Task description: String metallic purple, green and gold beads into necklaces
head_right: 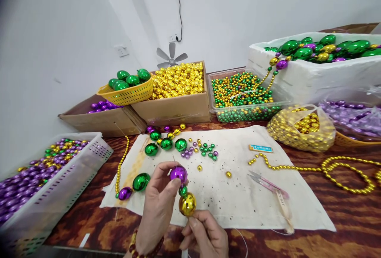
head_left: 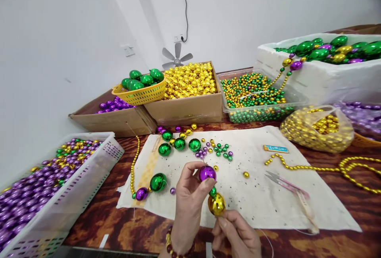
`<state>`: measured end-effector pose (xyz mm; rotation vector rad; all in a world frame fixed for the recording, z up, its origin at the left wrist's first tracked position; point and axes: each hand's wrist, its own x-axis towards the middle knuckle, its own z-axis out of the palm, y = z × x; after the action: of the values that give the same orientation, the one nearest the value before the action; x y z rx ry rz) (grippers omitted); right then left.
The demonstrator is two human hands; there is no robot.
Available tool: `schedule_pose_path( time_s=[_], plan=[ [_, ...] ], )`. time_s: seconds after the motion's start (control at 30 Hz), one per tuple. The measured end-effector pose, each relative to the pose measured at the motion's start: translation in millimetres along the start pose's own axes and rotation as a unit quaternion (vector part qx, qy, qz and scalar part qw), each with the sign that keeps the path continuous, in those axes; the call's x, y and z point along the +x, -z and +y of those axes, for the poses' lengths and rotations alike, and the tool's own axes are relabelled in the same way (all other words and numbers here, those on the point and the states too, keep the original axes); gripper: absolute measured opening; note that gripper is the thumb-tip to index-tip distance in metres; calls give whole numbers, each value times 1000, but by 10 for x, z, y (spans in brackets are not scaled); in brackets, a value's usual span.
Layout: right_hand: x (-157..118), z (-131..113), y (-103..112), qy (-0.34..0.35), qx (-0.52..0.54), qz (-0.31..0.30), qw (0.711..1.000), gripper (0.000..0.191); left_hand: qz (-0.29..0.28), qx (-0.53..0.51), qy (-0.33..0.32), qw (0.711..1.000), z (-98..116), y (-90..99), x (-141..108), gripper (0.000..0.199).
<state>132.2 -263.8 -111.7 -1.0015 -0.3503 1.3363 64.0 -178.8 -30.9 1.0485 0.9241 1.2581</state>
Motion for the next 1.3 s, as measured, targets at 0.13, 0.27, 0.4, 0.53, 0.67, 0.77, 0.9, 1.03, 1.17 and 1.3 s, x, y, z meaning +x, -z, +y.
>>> schedule_pose_path(
  time_s=[0.13, 0.27, 0.4, 0.53, 0.67, 0.77, 0.9, 1.03, 1.17, 1.3],
  plan=[
    [82, 25, 107, 12, 42, -20, 999, 30, -12, 7, 4, 1000, -15, -4, 22, 32],
    [144, 51, 215, 16, 69, -29, 997, 27, -24, 16, 48, 998, -85, 18, 61, 33],
    [163, 36, 271, 2, 31, -42, 999, 31, -42, 53, 62, 996, -144, 49, 91, 32],
    [170, 11, 319, -6, -1, -61, 998, 33, -62, 81, 50, 993, -171, 77, 125, 34],
    [189, -39, 394, 17, -32, -67, 997, 31, -55, 97, 53, 992, -248, 140, 268, 38],
    [196, -107, 469, 47, -40, -49, 997, 29, -78, 205, 15, 975, -385, 204, 454, 34],
    [194, -189, 614, 79, -50, -27, 995, 25, -177, 417, -82, 888, -622, 227, 641, 25],
    [196, -193, 758, 96, -61, -10, 993, 21, -206, 519, -139, 818, -781, 182, 690, 28],
    [195, -150, 813, 86, -67, -4, 994, 20, -212, 563, -162, 782, -833, 179, 699, 21],
    [205, -118, 829, 91, -77, -7, 993, 20, -194, 572, -173, 778, -852, 196, 750, 18]
  ],
)
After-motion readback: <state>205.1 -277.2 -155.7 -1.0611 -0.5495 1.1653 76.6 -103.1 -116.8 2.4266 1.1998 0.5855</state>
